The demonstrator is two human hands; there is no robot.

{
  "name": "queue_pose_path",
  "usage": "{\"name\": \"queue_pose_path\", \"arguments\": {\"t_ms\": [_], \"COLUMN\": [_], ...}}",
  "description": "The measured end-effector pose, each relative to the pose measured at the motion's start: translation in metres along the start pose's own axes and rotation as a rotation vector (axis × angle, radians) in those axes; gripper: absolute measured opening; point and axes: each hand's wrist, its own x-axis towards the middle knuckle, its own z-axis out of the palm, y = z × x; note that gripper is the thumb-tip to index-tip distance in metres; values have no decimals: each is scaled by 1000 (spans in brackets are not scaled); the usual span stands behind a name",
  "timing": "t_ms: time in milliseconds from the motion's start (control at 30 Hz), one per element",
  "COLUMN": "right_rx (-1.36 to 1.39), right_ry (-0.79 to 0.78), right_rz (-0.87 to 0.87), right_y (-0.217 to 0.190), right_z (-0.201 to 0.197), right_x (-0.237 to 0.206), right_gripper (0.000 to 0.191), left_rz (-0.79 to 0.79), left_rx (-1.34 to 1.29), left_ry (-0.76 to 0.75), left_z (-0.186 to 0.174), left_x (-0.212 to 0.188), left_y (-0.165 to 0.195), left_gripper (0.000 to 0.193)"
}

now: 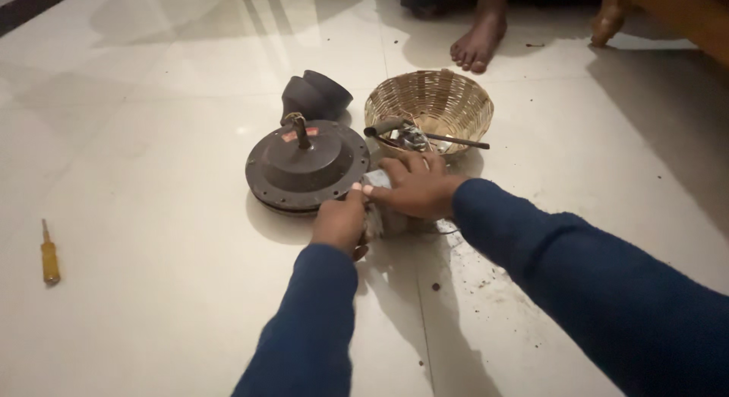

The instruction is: The person sits on the floor and works on a rusty cylindrical motor component, using pliers to pry and pull old wires and parts off it. They rotate the component repeatedly to reach different sides and set removed pieces aside near a wicker basket.

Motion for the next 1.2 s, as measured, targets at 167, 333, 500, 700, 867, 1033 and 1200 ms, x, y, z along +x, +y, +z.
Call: {"name": "queue_pose_path", "arguments": {"t_ms": [167,333,500,700,867,1033,1200], "right_rx": [268,226,274,368,237,318,341], "right_ry": [29,98,81,10,105,87,115], "right_rz": [155,78,123,225,63,166,156], "right_y": [1,3,2,4,4,4,1], "right_z": [5,8,9,6,9,9,8], "right_x": [4,6,7,4,4,2,-4], "right_gripper": [89,95,96,96,93,95,96], "left_rz": [246,549,531,369,303,227,135], "left_rx": [-12,417,370,144,44,-95,-156], "left_ry": [-26,209,147,-16,-111,-132,-40], "left_z": [-19,-17,-5,-15,-19,-7,3], "left_x": [-29,-48,-49,-44,-50,-52,-47], "left_y": [-8,-2,-2,-3,-1,-2,-9], "left_gripper": [33,26,24,26,30,35,39]}}
